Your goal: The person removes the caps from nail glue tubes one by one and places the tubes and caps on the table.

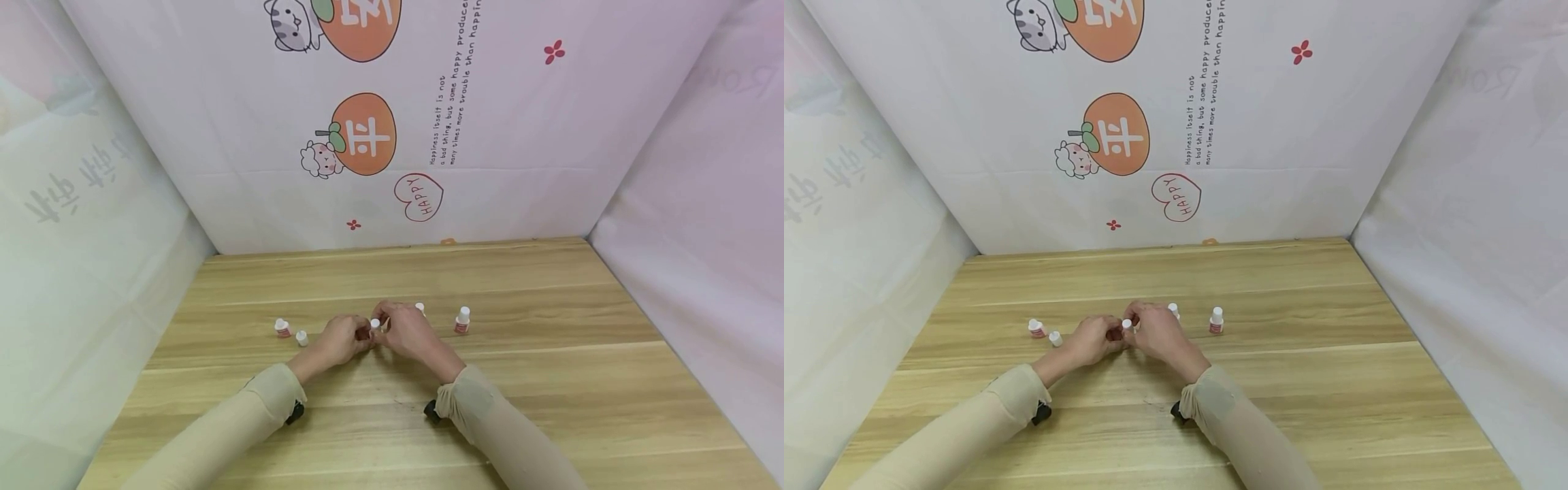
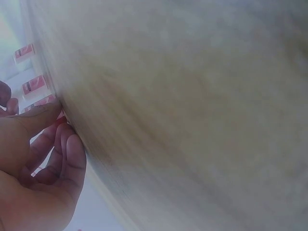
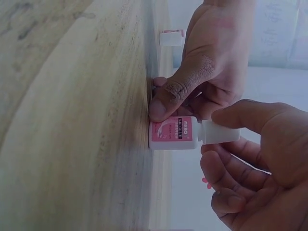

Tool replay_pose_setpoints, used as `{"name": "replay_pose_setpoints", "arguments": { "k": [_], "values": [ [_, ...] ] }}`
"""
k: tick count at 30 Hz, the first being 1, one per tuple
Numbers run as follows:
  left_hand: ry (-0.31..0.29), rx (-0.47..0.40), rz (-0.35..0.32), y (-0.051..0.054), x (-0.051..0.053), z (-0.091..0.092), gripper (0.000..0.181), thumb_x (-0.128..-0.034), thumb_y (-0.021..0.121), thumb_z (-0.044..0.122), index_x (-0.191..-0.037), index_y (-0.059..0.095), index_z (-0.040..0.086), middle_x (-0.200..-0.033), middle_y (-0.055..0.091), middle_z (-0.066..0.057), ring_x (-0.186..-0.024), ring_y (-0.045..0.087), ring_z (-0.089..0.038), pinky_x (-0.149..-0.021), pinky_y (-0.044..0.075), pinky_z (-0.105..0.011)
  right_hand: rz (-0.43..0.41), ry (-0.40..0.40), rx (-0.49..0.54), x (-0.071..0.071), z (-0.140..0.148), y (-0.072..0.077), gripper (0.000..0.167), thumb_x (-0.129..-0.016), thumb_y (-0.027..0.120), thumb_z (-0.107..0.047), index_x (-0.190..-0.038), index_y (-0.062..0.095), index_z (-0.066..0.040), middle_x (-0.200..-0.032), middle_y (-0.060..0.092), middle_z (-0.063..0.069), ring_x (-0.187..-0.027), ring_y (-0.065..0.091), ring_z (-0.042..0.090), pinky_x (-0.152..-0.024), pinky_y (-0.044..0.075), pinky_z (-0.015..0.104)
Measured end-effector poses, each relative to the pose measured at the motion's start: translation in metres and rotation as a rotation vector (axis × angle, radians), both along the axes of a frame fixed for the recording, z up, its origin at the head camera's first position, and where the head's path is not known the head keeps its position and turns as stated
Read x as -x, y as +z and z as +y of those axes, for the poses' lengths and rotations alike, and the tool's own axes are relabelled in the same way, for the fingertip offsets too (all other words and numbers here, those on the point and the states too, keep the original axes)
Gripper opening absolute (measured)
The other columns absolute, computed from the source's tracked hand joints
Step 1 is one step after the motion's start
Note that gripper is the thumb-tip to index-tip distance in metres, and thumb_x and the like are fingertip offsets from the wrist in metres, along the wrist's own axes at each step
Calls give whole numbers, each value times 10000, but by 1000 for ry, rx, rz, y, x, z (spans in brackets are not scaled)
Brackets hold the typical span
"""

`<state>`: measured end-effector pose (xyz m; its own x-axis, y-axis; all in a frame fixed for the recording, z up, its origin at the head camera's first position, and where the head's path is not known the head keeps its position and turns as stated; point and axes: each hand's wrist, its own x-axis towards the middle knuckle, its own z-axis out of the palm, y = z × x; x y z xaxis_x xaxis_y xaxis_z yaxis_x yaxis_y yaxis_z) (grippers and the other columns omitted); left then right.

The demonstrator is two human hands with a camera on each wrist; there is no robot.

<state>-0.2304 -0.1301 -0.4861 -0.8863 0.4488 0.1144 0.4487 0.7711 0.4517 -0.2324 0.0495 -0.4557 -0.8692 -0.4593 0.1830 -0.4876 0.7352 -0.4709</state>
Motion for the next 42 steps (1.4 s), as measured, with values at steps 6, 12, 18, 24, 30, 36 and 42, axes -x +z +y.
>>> {"name": "replay_pose_setpoints", "arguments": {
  "k": [6,12,18,24,30,36,42],
  "values": [
    [-4,7,2,0,0,0,90,-867,774,163,-902,712,109,-785,678,20,-715,584,-76,-678,483,-230,-14,-21,11,0,1,0,222,-836,797,-302,-963,654,-189,-870,700,-37,-753,594,83,-682,472,244],
    [-1,7,-5,0,-1,-1,97,-871,771,165,-899,706,99,-775,667,21,-703,565,-76,-663,470,-232,-29,-22,25,0,0,0,194,-838,788,-273,-941,648,-188,-855,691,-49,-772,601,95,-693,478,259],
    [0,18,-7,1,-1,0,96,-874,770,173,-894,704,107,-775,660,24,-706,557,-75,-670,466,-234,-2,-2,15,0,1,0,190,-841,786,-257,-959,658,-181,-880,702,-30,-782,613,102,-688,483,250],
    [-3,16,-7,2,-2,0,89,-871,769,164,-899,705,108,-778,658,24,-714,562,-77,-666,466,-228,-13,-25,31,0,1,0,209,-824,802,-279,-941,651,-194,-853,688,-45,-754,583,89,-686,464,250],
    [-11,19,14,1,-2,0,98,-871,770,172,-892,702,104,-765,654,22,-697,554,-75,-655,463,-229,-1,-1,30,1,1,-1,170,-837,779,-236,-941,655,-182,-858,685,-41,-763,598,85,-670,472,235],
    [-5,7,6,1,-2,-1,85,-867,773,158,-882,703,113,-768,659,21,-699,562,-77,-655,466,-229,17,1,25,1,1,-2,187,-836,790,-253,-953,660,-187,-874,692,-36,-756,595,81,-666,471,227],
    [-8,7,0,3,-2,0,79,-872,769,157,-893,708,112,-788,675,16,-716,581,-82,-671,481,-231,2,-21,33,1,0,-2,191,-824,799,-267,-927,655,-194,-844,673,-49,-752,583,84,-671,466,238]
  ]
}}
